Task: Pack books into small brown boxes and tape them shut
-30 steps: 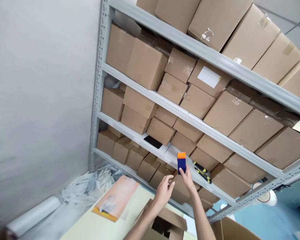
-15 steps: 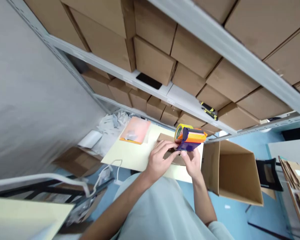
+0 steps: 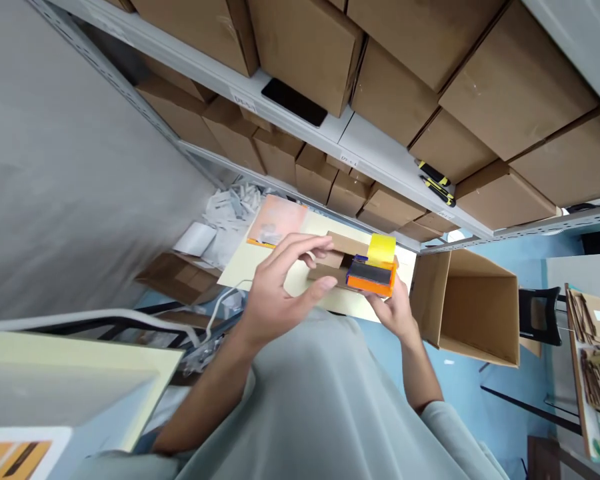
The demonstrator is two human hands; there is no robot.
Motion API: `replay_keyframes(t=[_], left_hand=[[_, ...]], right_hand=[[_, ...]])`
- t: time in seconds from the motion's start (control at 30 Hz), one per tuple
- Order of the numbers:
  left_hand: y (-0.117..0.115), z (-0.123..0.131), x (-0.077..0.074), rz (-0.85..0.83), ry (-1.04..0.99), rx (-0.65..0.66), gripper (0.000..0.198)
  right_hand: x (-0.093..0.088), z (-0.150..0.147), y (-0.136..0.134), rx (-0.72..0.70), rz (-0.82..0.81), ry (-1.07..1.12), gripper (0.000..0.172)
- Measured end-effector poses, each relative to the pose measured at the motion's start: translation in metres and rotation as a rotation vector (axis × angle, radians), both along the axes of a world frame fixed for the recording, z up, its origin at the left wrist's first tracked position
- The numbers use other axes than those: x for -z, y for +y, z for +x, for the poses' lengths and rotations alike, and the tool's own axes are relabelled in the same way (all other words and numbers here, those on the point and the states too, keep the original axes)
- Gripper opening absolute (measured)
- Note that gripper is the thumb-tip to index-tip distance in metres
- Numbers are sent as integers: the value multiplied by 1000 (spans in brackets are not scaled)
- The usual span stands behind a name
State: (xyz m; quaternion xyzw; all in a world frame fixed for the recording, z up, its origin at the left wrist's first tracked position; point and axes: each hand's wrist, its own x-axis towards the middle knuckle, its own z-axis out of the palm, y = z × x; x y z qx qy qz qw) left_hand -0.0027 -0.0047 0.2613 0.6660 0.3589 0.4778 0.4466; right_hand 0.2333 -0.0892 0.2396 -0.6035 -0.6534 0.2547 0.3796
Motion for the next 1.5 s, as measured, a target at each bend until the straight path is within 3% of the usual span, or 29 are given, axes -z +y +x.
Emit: replay_keyframes(t=[0.1, 0.17, 0.43, 0.67, 1.1, 1.23, 1.37, 1.5], left_hand=[[10, -4, -19, 63, 60, 47, 37], [14, -3, -28, 131, 99, 80, 29], [18, -3, -38, 423, 217, 197, 19], [12, 2, -36, 509, 193, 240, 25], [-6, -7, -22, 522, 223, 149, 23], [-10, -8, -10, 407, 204, 111, 20], [-16, -5, 11, 95, 211, 128, 13], [-18, -13, 31, -178, 225, 168, 19]], right_hand=[[-4, 12, -1, -45, 159, -189, 7], [-8, 19, 0, -83, 276, -309, 7], [-31, 38, 3, -135, 402, -650, 14], [-39, 43, -1, -179, 375, -725, 17], [-49, 38, 2, -214, 376, -757, 22], [-49, 35, 0, -271, 291, -763, 16], [-47, 30, -6, -402, 103, -788, 9], [-51, 31, -18, -501, -107, -848, 23]])
